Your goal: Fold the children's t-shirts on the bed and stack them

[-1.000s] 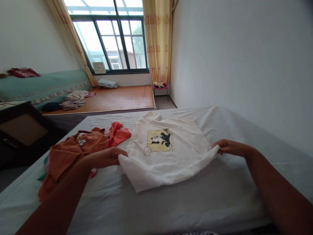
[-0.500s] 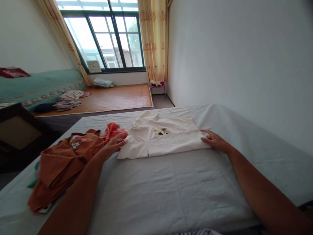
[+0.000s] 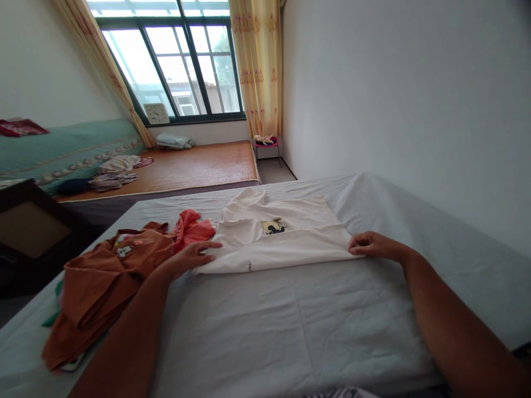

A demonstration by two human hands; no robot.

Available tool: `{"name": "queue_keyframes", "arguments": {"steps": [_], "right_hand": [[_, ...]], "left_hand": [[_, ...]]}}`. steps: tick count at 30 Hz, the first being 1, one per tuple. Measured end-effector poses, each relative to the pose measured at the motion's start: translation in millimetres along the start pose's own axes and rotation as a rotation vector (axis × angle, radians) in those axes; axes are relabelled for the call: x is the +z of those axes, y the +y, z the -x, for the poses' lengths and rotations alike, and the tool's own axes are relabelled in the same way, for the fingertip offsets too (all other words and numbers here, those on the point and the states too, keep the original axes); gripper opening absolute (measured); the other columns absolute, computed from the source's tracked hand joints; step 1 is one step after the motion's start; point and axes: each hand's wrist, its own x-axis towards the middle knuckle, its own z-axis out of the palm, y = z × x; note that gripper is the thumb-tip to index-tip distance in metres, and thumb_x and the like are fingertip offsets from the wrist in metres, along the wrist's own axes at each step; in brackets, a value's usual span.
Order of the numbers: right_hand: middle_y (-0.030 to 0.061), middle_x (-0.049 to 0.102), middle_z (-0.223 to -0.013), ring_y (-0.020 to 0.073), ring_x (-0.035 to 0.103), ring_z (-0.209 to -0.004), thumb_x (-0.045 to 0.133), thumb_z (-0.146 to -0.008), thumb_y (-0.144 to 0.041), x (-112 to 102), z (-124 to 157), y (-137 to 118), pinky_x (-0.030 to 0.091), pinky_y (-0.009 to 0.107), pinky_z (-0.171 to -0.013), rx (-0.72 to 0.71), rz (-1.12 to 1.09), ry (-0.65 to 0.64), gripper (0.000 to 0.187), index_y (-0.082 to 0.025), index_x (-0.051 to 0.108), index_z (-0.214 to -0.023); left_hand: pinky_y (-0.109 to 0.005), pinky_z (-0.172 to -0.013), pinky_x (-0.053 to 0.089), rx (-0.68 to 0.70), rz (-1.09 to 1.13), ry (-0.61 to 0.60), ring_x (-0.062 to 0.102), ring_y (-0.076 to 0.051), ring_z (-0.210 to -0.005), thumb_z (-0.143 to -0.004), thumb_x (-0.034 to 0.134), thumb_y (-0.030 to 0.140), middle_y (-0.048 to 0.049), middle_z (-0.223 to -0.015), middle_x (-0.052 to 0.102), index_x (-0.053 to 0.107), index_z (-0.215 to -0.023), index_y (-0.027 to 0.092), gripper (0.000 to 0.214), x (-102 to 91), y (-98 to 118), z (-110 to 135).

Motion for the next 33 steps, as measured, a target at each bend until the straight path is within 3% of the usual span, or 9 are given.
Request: {"name": "queue_keyframes", "arguments": {"steps": [6, 9, 12, 13, 16, 20, 26, 29, 33], "right_hand": [[-0.0022, 0.054, -0.06, 0.0102, 0.043, -0.055, 0.065, -0.07, -0.057, -5.0, -3.7, 19.3, 0.029, 0.023, -0.052, 0.035, 0.114, 0.034, 0.042, -0.016, 0.067, -0.076], [0.001, 0.061, -0.063, 0.0143, 0.052, -0.059, 0.061, -0.073, -0.054, -5.4, -6.3, 12.7, 0.034, 0.025, -0.055, 0.032, 0.317, 0.334, 0.037, -0.018, 0.067, -0.072], [0.0034, 0.066, -0.069, 0.016, 0.057, -0.063, 0.053, -0.081, -0.049, 4.2, -15.0, -24.6, 0.038, 0.026, -0.059, -0.051, 0.463, 0.588, 0.033, -0.019, 0.066, -0.076], [0.0032, 0.067, -0.07, 0.0155, 0.058, -0.062, 0.051, -0.083, -0.048, 10.8, -20.4, -42.8, 0.039, 0.025, -0.06, -0.107, 0.472, 0.566, 0.032, -0.02, 0.066, -0.08], [0.0018, 0.069, -0.072, 0.0141, 0.061, -0.063, 0.052, -0.086, -0.042, 39.8, -49.0, -101.4, 0.041, 0.023, -0.06, -0.34, 0.501, 0.271, 0.026, -0.021, 0.067, -0.085], [0.0026, 0.072, -0.093, 0.0163, 0.065, -0.075, 0.06, -0.082, -0.033, 87.6, -118.1, -154.9, 0.046, 0.025, -0.068, -0.436, 0.571, 0.174, 0.022, -0.024, 0.069, -0.101], [0.0149, 0.058, -0.128, 0.0248, 0.057, -0.11, 0.066, -0.08, -0.032, 141.7, -215.6, -161.2, 0.043, 0.035, -0.095, -0.344, 0.42, 0.397, 0.053, -0.016, 0.053, -0.129], [0.0099, 0.067, -0.11, 0.0251, 0.059, -0.104, 0.073, -0.071, -0.03, 151.7, -235.0, -144.9, 0.046, 0.037, -0.092, -0.353, 0.315, 0.444, 0.056, -0.02, 0.057, -0.123], [-0.0002, 0.065, -0.072, 0.0159, 0.061, -0.072, 0.065, -0.074, -0.029, 145.8, -238.7, -127.8, 0.05, 0.028, -0.069, -0.435, 0.025, 0.419, 0.021, -0.02, 0.069, -0.092]], "left_hand": [[-0.029, -0.071, 0.05, -0.02, -0.375, 0.105, 0.063, -0.02, -0.078, -0.071, 0.066, 0.047, -0.0074, -0.106, 0.068, 0.065, -0.12, 0.02, 0.056, -3.0, -19.4, -8.1], [-0.034, -0.085, 0.048, 0.109, -0.618, 0.328, 0.062, -0.024, -0.094, -0.078, 0.058, 0.039, -0.0091, -0.111, 0.066, 0.068, -0.112, 0.02, 0.041, -2.7, -18.4, -10.4], [-0.036, -0.098, 0.042, 0.248, -0.7, 0.466, 0.057, -0.025, -0.109, -0.084, 0.048, 0.031, -0.0095, -0.116, 0.065, 0.069, -0.108, 0.02, 0.034, -0.4, -4.5, -19.0], [-0.036, -0.1, 0.041, 0.261, -0.713, 0.479, 0.057, -0.024, -0.111, -0.084, 0.048, 0.028, -0.0095, -0.117, 0.065, 0.068, -0.109, 0.019, 0.034, 0.9, 0.8, -24.4], [-0.037, -0.104, 0.038, 0.245, -0.776, 0.464, 0.054, -0.024, -0.116, -0.079, 0.051, 0.019, -0.0092, -0.125, 0.061, 0.061, -0.122, 0.02, 0.044, 7.7, 11.8, -47.1], [-0.037, -0.102, 0.04, 0.195, -0.823, 0.507, 0.053, -0.025, -0.115, -0.079, 0.053, 0.016, -0.0091, -0.126, 0.06, 0.056, -0.129, 0.019, 0.05, 22.5, 8.9, -76.0], [-0.034, -0.095, 0.044, 0.228, -0.641, 0.607, 0.057, -0.023, -0.106, -0.085, 0.046, 0.018, -0.0053, -0.106, 0.068, 0.071, -0.105, 0.023, 0.032, 25.6, -10.2, -75.5], [-0.031, -0.092, 0.046, 0.311, -0.423, 0.63, 0.061, -0.019, -0.098, -0.082, 0.046, 0.017, -0.0047, -0.104, 0.068, 0.07, -0.107, 0.022, 0.036, 18.2, -14.9, -69.8], [-0.026, -0.068, 0.053, 0.236, -0.073, 0.61, 0.065, -0.016, -0.08, -0.079, 0.047, 0.021, -0.0044, -0.096, 0.068, 0.07, -0.108, 0.019, 0.037, 14.4, -14.9, -71.5]]}}
